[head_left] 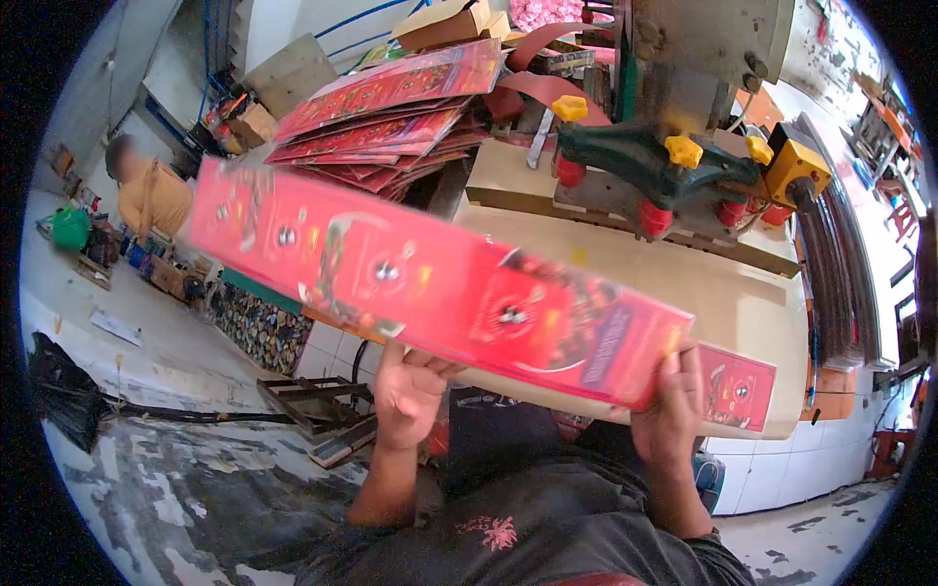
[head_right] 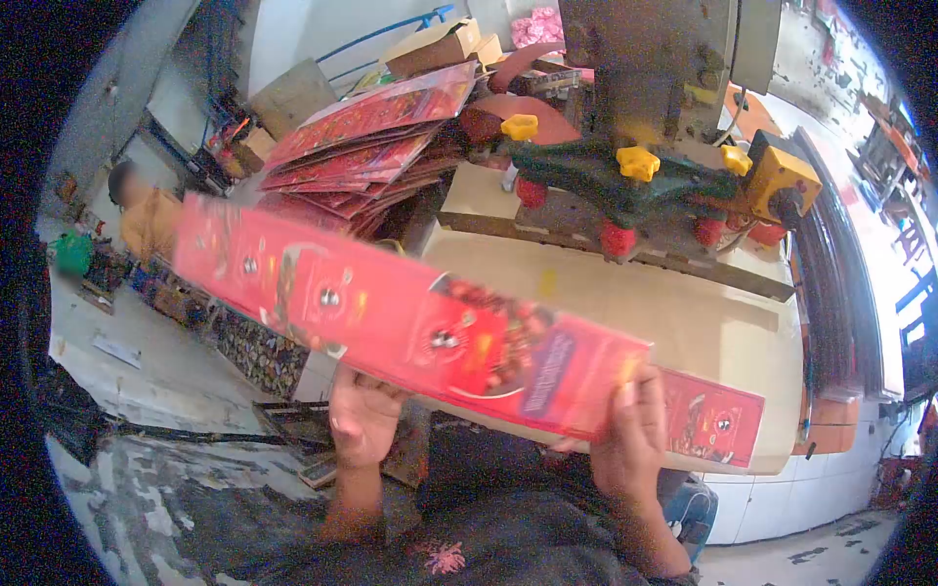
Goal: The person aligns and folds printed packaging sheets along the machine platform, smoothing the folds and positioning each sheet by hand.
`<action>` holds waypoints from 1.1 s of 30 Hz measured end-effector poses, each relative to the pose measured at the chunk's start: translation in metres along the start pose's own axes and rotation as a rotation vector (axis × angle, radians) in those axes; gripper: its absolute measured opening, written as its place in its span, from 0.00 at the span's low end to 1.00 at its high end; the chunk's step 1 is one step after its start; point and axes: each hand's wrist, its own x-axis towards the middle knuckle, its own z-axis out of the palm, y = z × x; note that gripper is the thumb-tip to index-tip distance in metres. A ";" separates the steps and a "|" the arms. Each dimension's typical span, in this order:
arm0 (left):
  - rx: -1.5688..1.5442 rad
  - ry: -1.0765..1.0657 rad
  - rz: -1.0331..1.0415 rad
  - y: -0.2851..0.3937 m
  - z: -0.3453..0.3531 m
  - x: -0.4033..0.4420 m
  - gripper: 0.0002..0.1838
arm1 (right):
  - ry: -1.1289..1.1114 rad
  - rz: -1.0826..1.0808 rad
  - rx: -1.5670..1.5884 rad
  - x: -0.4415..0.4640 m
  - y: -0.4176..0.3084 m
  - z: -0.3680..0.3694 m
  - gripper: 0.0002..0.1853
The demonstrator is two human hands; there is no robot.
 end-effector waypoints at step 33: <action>1.012 0.139 0.010 0.027 -0.073 0.166 0.19 | 0.125 -0.135 -1.193 -0.010 -0.094 -0.115 0.09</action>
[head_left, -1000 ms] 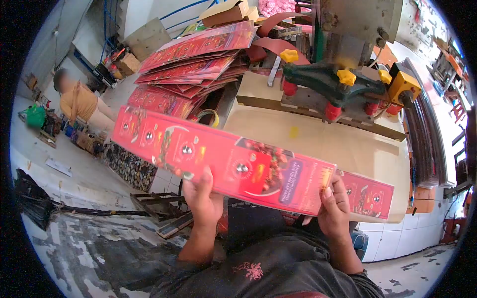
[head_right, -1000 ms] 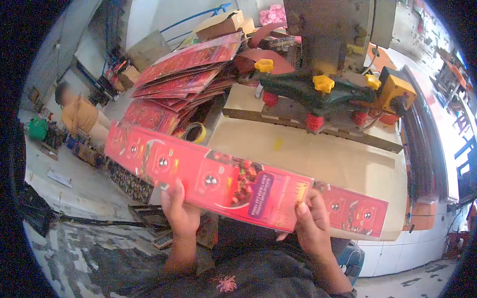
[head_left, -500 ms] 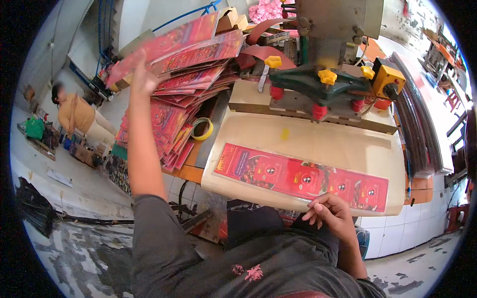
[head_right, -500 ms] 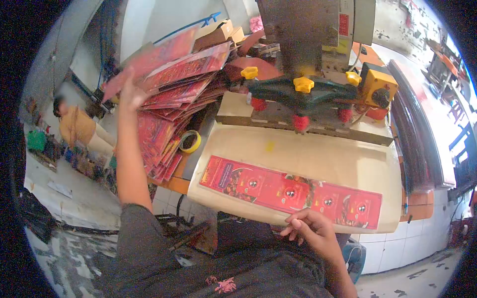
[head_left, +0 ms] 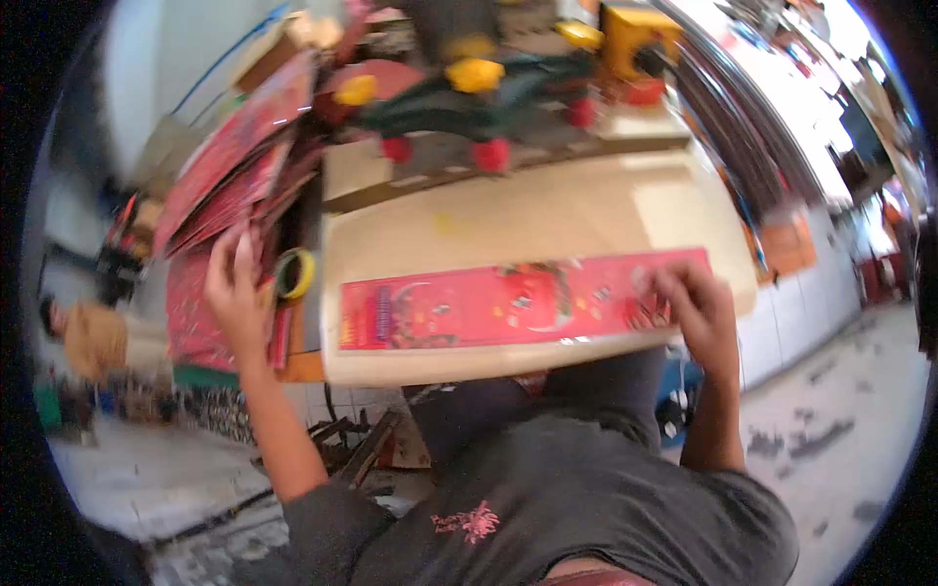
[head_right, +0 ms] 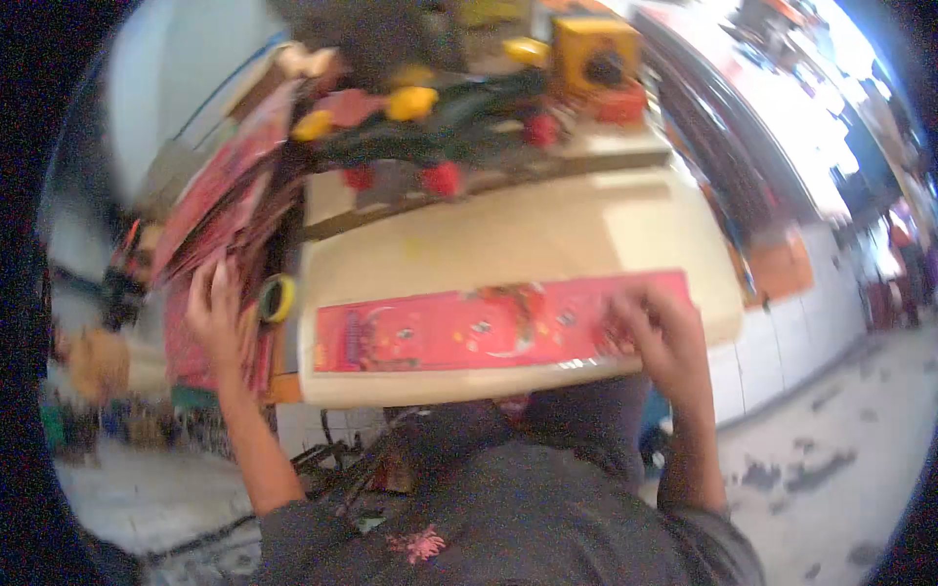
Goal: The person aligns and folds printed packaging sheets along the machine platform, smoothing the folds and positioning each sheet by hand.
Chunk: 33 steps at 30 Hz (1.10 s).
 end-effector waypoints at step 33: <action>-0.361 -0.128 -0.591 -0.061 0.010 -0.110 0.11 | 0.168 0.122 0.567 0.021 0.068 -0.064 0.12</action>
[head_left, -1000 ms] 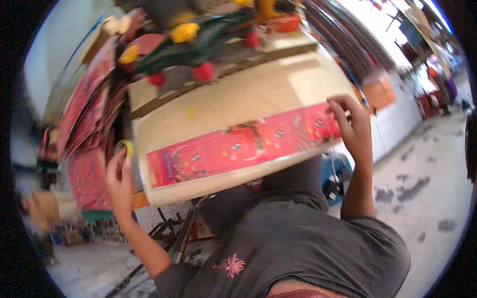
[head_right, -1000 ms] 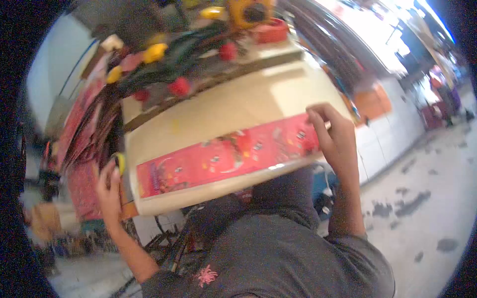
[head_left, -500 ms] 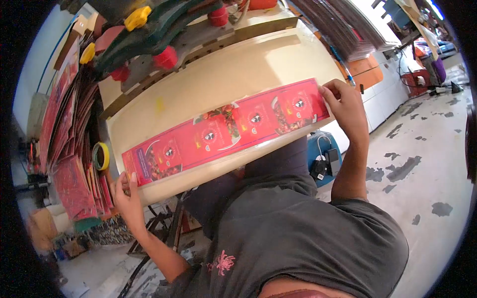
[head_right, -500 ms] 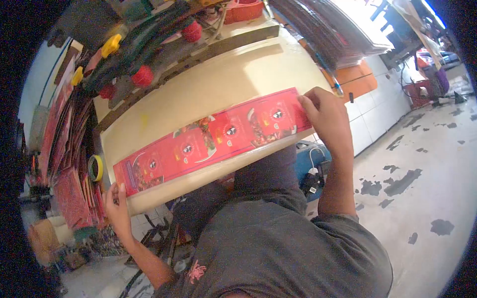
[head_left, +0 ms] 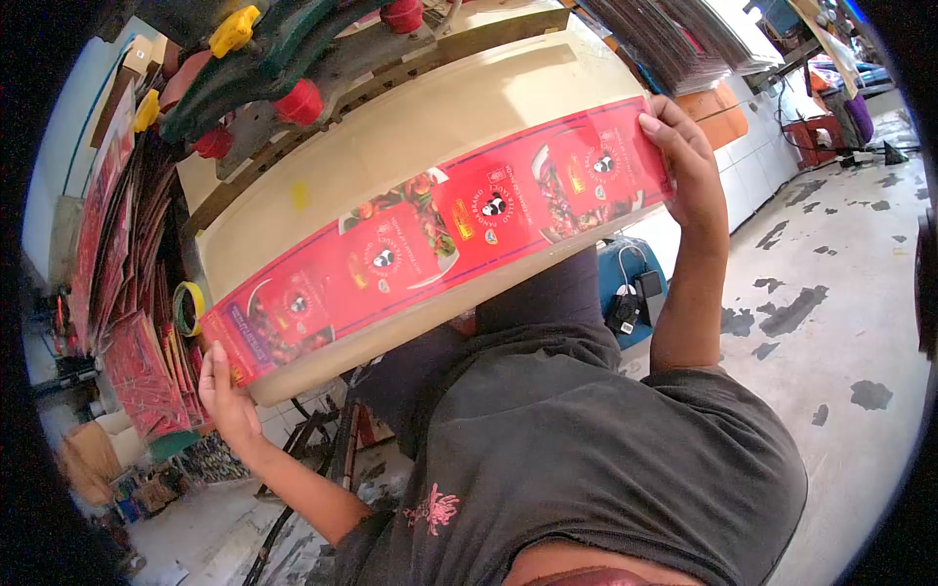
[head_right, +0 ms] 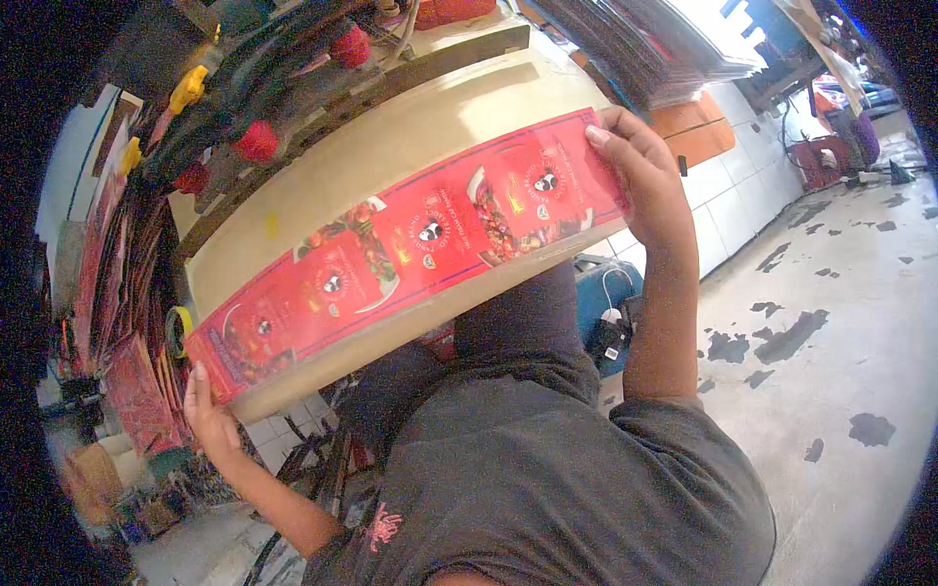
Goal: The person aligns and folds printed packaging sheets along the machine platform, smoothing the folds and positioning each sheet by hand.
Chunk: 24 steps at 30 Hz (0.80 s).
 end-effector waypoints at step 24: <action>-0.137 -0.054 0.257 0.020 -0.017 0.009 0.15 | -0.175 -0.031 0.092 0.011 -0.024 0.008 0.14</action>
